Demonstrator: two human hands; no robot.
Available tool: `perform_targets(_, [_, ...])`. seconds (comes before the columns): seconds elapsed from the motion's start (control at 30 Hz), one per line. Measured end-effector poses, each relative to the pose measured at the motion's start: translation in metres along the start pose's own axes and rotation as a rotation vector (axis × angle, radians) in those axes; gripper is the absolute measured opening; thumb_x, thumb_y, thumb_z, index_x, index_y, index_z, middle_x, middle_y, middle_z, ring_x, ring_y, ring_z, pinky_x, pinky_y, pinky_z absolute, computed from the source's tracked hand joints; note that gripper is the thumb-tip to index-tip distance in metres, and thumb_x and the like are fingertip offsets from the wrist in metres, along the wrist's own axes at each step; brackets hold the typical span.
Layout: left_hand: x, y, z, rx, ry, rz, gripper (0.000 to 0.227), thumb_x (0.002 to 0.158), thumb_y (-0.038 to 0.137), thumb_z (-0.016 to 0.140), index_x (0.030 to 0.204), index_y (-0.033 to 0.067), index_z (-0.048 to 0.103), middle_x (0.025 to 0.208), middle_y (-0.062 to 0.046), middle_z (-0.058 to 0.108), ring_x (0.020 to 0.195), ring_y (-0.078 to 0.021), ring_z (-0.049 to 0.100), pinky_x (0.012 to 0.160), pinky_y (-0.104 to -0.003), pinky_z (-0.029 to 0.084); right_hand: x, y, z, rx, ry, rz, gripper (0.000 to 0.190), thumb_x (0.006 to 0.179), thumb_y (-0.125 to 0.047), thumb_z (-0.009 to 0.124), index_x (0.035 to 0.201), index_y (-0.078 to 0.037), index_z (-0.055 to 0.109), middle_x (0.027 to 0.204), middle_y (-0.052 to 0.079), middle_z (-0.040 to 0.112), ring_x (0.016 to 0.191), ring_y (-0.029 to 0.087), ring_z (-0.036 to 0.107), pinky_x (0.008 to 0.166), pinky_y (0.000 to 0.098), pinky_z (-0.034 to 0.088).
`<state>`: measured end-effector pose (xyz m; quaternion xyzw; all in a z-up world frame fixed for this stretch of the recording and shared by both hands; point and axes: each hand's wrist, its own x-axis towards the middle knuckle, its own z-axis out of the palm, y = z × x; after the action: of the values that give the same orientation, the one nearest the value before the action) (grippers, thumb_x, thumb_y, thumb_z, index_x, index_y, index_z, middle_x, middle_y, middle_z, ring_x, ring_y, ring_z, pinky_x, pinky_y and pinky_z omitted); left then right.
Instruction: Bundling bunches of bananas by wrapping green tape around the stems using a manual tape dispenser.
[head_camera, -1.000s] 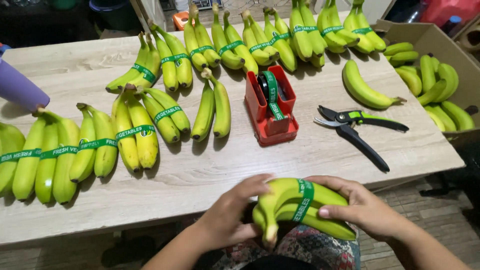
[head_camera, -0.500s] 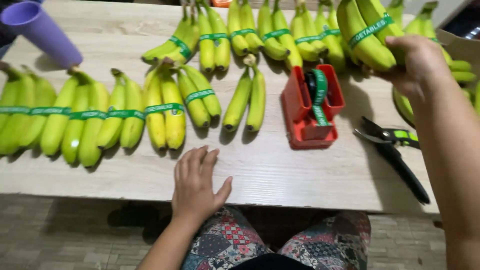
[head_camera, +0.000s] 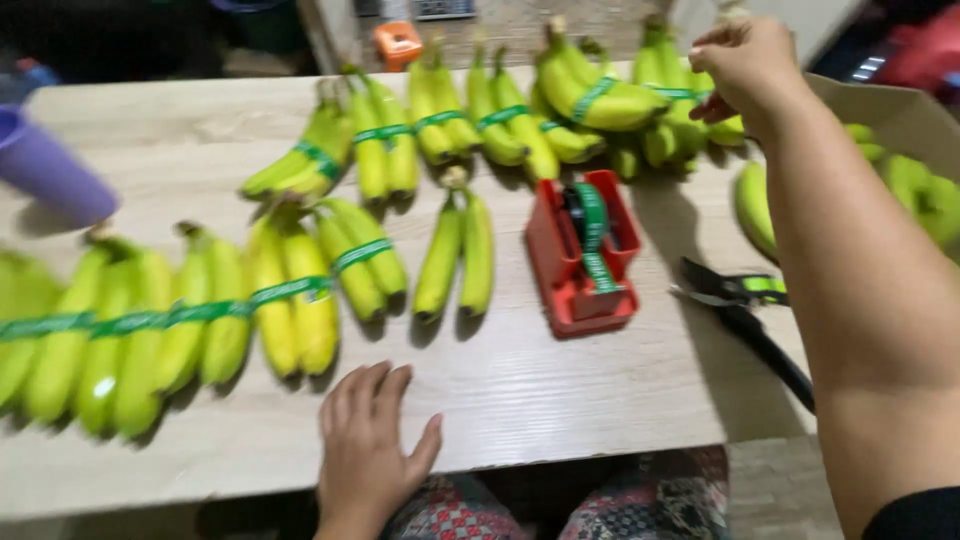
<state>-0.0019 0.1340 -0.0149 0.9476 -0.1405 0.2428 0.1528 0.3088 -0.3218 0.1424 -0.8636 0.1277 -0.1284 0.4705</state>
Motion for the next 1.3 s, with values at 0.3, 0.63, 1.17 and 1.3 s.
perform_targets(0.3, [-0.008, 0.006, 0.019, 0.086, 0.146, -0.034, 0.046, 0.080, 0.047, 0.064, 0.118, 0.0220, 0.071, 0.126, -0.001, 0.067, 0.123, -0.0294, 0.060, 0.103, -0.047, 0.049, -0.067, 0.118, -0.108, -0.731, -0.134, 0.201, 0.042, 0.096, -0.051, 0.069, 0.116, -0.014, 0.078, 0.116, 0.014, 0.074, 0.102, 0.033, 0.067, 0.086, 0.0458, 0.051])
perform_targets(0.63, [-0.004, 0.000, 0.007, 0.007, 0.098, 0.040, 0.047, 0.083, 0.044, 0.064, 0.119, 0.0146, 0.067, 0.122, -0.008, 0.065, 0.118, -0.0328, 0.057, 0.100, -0.051, 0.046, -0.133, 0.135, -0.075, -1.022, 0.044, -0.045, 0.064, 0.080, -0.057, 0.067, 0.131, -0.020, 0.070, 0.115, 0.018, 0.075, 0.113, 0.042, 0.065, 0.110, 0.0714, 0.023])
perform_targets(1.17, [0.217, 0.027, 0.020, -0.458, -0.470, -0.446, 0.090, 0.092, 0.024, 0.071, 0.158, -0.0007, 0.015, 0.157, -0.028, 0.027, 0.146, -0.0428, 0.033, 0.120, -0.057, 0.030, -0.298, 0.162, -0.037, -0.604, 0.189, -1.107, 0.044, 0.087, -0.011, 0.071, 0.120, -0.041, 0.067, 0.076, 0.003, 0.056, 0.062, 0.021, 0.051, 0.056, 0.0333, 0.046])
perform_targets(1.3, [0.226, 0.009, 0.053, -0.439, -0.569, -0.467, 0.067, 0.085, 0.035, 0.077, 0.142, 0.0106, 0.050, 0.124, -0.020, 0.068, 0.120, -0.0392, 0.066, 0.097, -0.057, 0.054, -0.312, 0.178, -0.023, -0.655, 0.191, -1.011, 0.055, 0.073, -0.015, 0.065, 0.122, -0.041, 0.066, 0.073, -0.002, 0.045, 0.062, 0.021, 0.052, 0.063, 0.0367, 0.047])
